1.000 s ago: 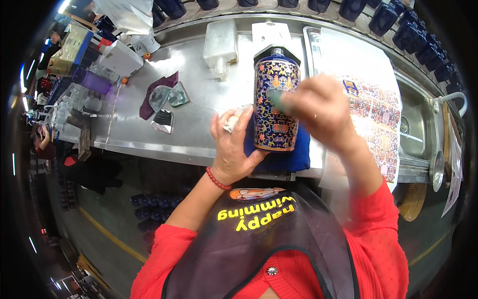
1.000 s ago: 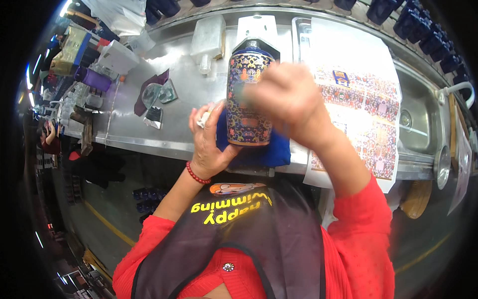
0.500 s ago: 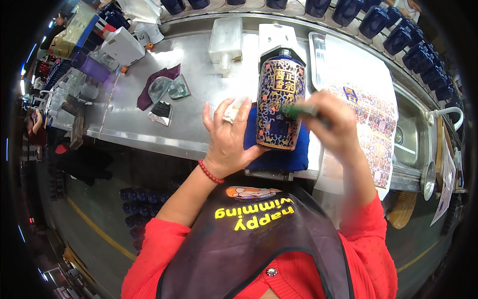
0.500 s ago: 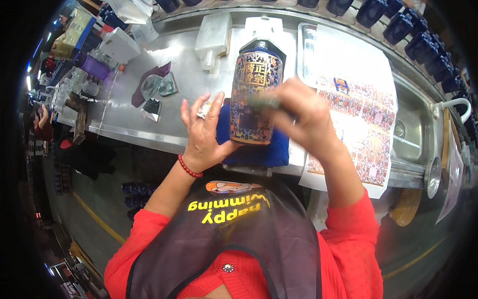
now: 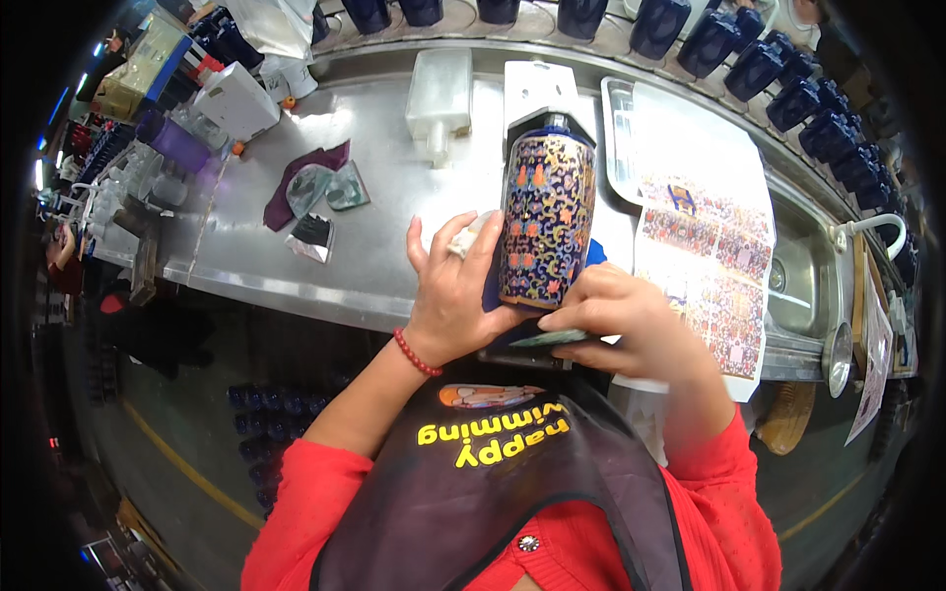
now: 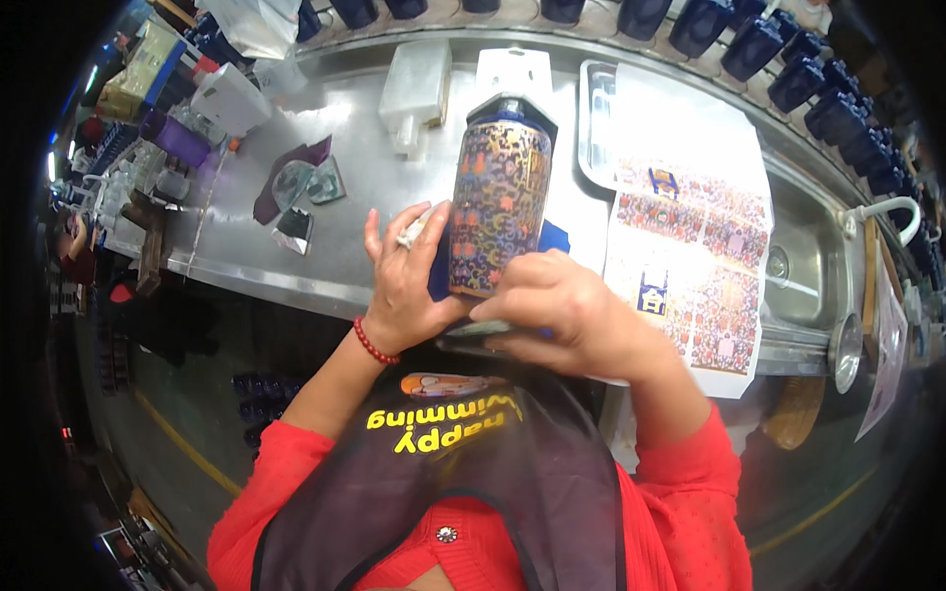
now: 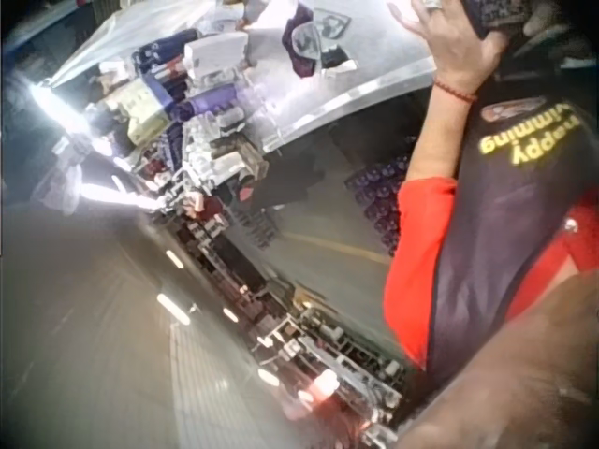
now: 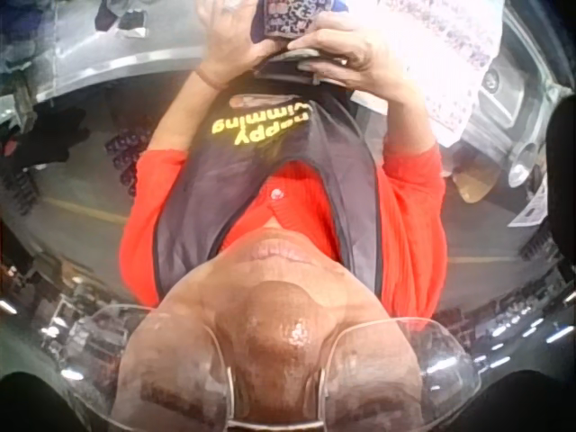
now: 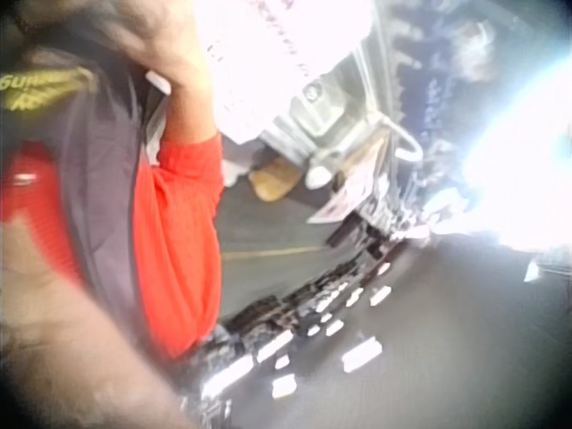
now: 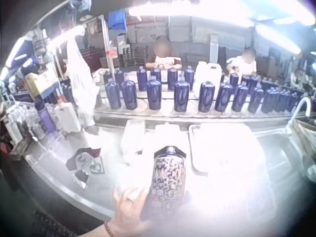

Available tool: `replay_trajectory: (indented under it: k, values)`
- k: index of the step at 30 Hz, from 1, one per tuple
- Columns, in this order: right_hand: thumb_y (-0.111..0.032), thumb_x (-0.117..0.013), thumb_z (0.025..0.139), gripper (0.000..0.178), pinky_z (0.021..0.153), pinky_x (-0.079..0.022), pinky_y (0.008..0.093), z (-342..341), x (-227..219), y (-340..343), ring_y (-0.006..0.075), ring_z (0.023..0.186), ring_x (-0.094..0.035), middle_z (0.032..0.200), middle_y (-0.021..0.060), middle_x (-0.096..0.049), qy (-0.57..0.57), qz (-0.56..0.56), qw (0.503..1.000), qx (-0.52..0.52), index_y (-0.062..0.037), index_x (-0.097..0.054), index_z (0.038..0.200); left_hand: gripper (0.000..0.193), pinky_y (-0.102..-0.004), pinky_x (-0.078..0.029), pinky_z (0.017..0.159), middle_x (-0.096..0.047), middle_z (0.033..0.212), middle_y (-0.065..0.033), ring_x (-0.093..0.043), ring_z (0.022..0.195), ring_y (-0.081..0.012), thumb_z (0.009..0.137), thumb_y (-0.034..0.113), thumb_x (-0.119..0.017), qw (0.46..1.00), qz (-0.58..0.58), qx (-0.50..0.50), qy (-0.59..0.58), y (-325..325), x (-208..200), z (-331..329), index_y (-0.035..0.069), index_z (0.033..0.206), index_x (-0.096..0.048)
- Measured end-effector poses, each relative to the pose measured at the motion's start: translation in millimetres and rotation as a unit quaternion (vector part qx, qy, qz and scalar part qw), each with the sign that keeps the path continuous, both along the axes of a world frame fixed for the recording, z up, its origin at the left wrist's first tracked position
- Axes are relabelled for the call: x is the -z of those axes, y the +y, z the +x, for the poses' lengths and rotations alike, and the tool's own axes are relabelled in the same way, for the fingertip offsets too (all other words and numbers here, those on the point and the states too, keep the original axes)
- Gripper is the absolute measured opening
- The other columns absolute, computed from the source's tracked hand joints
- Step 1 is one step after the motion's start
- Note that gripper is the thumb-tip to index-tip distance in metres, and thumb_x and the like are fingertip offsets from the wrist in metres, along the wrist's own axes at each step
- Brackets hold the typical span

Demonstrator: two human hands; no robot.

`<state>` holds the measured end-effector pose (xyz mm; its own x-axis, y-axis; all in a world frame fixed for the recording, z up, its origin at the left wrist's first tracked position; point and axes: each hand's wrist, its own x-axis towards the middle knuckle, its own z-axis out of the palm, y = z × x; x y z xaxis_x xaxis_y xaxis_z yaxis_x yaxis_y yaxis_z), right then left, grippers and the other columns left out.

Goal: The person applies decorative stickers to a blue cylindrical container. They peel stickers from a sheet, position them on the container, and smooth them with a green squeegee. The person repeats this process for multiple stickers, rotating the container as needed.

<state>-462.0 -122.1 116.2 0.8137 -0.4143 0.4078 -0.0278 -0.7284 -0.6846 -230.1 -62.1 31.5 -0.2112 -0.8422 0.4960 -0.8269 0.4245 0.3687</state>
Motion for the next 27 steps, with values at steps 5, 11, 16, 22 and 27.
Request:
replay_trajectory:
  k: [5,11,16,22,27]
  values:
    - [0.001,-0.078,0.071,0.038,0.075,-0.053,0.0377,-4,12,-12,0.0272,0.083,-0.065,0.089,0.0087,-0.064,-0.065,-0.151,0.939,0.303,-0.0086,-0.074,0.107,0.114,-0.0685,-0.010,0.114,-0.056,0.137,-0.0164,-0.043,0.134,-0.0315,0.071,0.069,-0.078,0.999,0.025,0.021,0.025,-5,3,-2,-0.005,0.149,-0.042]
    - [-0.003,-0.079,0.082,0.023,0.084,-0.052,0.0350,-16,12,-6,0.0247,0.086,-0.066,0.093,0.0093,-0.069,-0.077,0.164,0.982,0.043,-0.0065,-0.074,0.104,0.116,-0.0654,-0.011,0.116,-0.055,0.138,-0.0186,-0.042,0.136,-0.0343,0.069,0.070,-0.079,0.998,0.028,0.029,0.044,-7,10,0,-0.006,0.149,-0.042]
    - [-0.003,-0.081,0.070,0.033,0.068,-0.048,0.0386,-6,23,10,0.0257,0.082,-0.062,0.087,0.0062,-0.063,-0.067,-0.173,0.960,0.211,-0.0088,-0.075,0.102,0.114,-0.0647,-0.008,0.116,-0.068,0.114,-0.0144,-0.040,0.137,-0.0345,0.073,0.070,-0.076,0.998,0.032,0.037,0.028,-6,6,2,-0.005,0.151,-0.040]
    - [0.002,-0.080,0.075,0.031,0.070,-0.049,0.0361,-22,31,26,0.0244,0.085,-0.063,0.088,0.0071,-0.063,-0.091,0.038,0.959,0.266,-0.0051,-0.074,0.104,0.115,-0.0667,-0.006,0.114,-0.068,0.088,-0.0102,-0.040,0.137,-0.0342,0.066,0.060,-0.084,0.999,0.008,0.027,-0.029,-5,-11,1,-0.004,0.151,-0.041]
    - [-0.001,-0.083,0.075,0.033,0.068,-0.051,0.0365,-36,44,33,0.0267,0.078,-0.064,0.088,0.0101,-0.064,-0.031,-0.015,0.991,0.129,-0.0024,-0.072,0.106,0.116,-0.0673,-0.010,0.114,-0.067,0.091,-0.0116,-0.039,0.137,-0.0356,0.064,0.058,-0.086,0.999,-0.022,0.031,-0.004,-7,-10,-2,-0.004,0.151,-0.040]
